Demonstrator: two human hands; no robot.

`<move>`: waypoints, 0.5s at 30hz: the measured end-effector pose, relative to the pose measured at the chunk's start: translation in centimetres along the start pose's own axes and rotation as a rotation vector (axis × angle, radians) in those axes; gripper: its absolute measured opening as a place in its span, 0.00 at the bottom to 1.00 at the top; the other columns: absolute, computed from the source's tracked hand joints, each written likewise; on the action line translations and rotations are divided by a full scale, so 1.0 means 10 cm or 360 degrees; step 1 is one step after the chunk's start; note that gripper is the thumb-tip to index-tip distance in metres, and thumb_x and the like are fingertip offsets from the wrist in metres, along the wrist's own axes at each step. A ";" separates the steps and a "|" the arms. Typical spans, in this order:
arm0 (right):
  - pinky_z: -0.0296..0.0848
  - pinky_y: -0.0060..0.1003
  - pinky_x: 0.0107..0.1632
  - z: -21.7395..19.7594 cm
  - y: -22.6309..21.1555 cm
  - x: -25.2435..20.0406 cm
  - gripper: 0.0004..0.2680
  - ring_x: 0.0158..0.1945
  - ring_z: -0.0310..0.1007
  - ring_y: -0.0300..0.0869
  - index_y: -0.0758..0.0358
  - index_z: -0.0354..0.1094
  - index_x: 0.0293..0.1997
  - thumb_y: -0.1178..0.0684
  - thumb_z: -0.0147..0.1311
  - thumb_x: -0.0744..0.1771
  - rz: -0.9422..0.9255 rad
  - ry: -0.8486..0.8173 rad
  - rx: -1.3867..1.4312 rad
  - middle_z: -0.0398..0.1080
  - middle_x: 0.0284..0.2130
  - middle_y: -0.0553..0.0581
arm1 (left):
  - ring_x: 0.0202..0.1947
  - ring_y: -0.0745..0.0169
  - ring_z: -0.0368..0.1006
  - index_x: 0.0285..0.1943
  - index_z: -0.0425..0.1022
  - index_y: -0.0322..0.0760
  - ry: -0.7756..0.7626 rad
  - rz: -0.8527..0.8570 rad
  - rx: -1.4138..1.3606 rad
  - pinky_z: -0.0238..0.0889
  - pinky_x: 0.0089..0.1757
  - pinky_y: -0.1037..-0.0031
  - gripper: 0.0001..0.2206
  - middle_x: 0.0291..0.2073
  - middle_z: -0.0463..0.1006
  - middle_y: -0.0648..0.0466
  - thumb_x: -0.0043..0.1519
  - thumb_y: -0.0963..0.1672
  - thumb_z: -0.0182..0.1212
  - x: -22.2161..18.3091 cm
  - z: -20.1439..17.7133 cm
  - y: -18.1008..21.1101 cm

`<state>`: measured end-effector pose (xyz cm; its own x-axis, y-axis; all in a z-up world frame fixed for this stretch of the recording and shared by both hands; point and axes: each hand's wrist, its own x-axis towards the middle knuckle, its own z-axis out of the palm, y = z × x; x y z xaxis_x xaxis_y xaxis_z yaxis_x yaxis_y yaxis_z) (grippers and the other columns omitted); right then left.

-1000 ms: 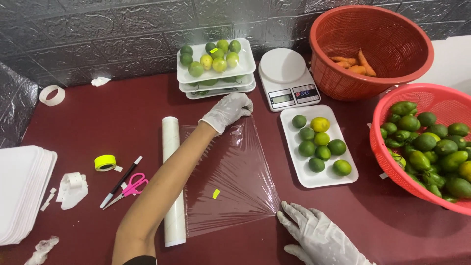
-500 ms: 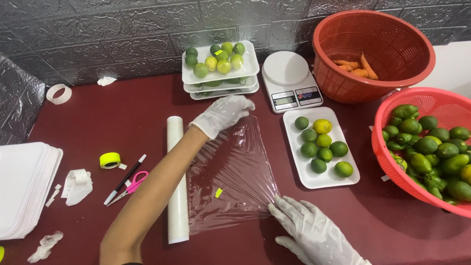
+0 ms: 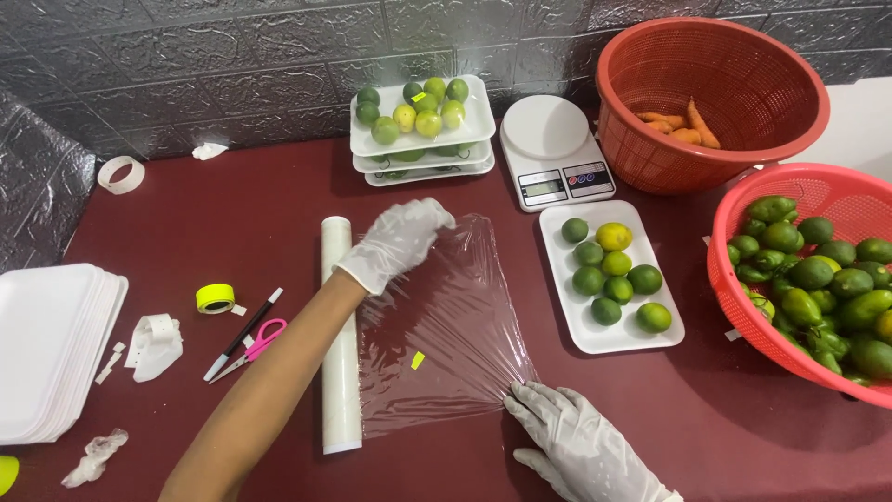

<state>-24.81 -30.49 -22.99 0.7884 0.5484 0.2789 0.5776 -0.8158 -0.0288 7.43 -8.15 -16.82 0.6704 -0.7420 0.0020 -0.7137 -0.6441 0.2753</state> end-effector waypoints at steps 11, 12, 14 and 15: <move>0.64 0.42 0.64 -0.07 -0.04 0.03 0.24 0.65 0.66 0.47 0.62 0.64 0.65 0.39 0.62 0.66 0.0052 0.0092 0.0166 0.67 0.64 0.57 | 0.46 0.51 0.76 0.42 0.84 0.52 -0.0035 -0.0397 -0.0171 0.65 0.45 0.59 0.09 0.40 0.84 0.58 0.55 0.49 0.64 0.18 -0.10 -0.25; 0.64 0.42 0.64 -0.06 -0.03 0.03 0.24 0.65 0.66 0.47 0.62 0.64 0.65 0.39 0.62 0.66 0.0051 0.0092 0.0166 0.67 0.64 0.57 | 0.46 0.51 0.76 0.42 0.84 0.52 -0.0035 -0.0398 -0.0171 0.65 0.45 0.59 0.09 0.40 0.84 0.58 0.55 0.49 0.64 0.24 0.00 -0.34; 0.65 0.44 0.63 -0.05 -0.03 0.04 0.23 0.65 0.66 0.49 0.62 0.65 0.65 0.41 0.63 0.66 0.0089 0.0047 0.0264 0.66 0.64 0.58 | 0.43 0.54 0.76 0.37 0.82 0.51 0.0115 -0.0276 -0.0143 0.65 0.42 0.59 0.05 0.37 0.83 0.61 0.53 0.45 0.68 0.35 0.21 -0.52; 0.65 0.44 0.63 -0.05 -0.03 0.04 0.23 0.65 0.66 0.49 0.62 0.65 0.65 0.41 0.63 0.66 0.0090 0.0042 0.0267 0.66 0.64 0.58 | 0.43 0.54 0.76 0.37 0.82 0.51 0.0110 -0.0278 -0.0147 0.65 0.42 0.59 0.05 0.37 0.83 0.61 0.53 0.45 0.68 0.33 0.15 -0.47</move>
<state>-24.80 -30.11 -22.43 0.8161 0.4956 0.2973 0.5615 -0.8018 -0.2045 12.66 -7.85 -19.51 0.7969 -0.6040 0.0119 -0.5660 -0.7396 0.3643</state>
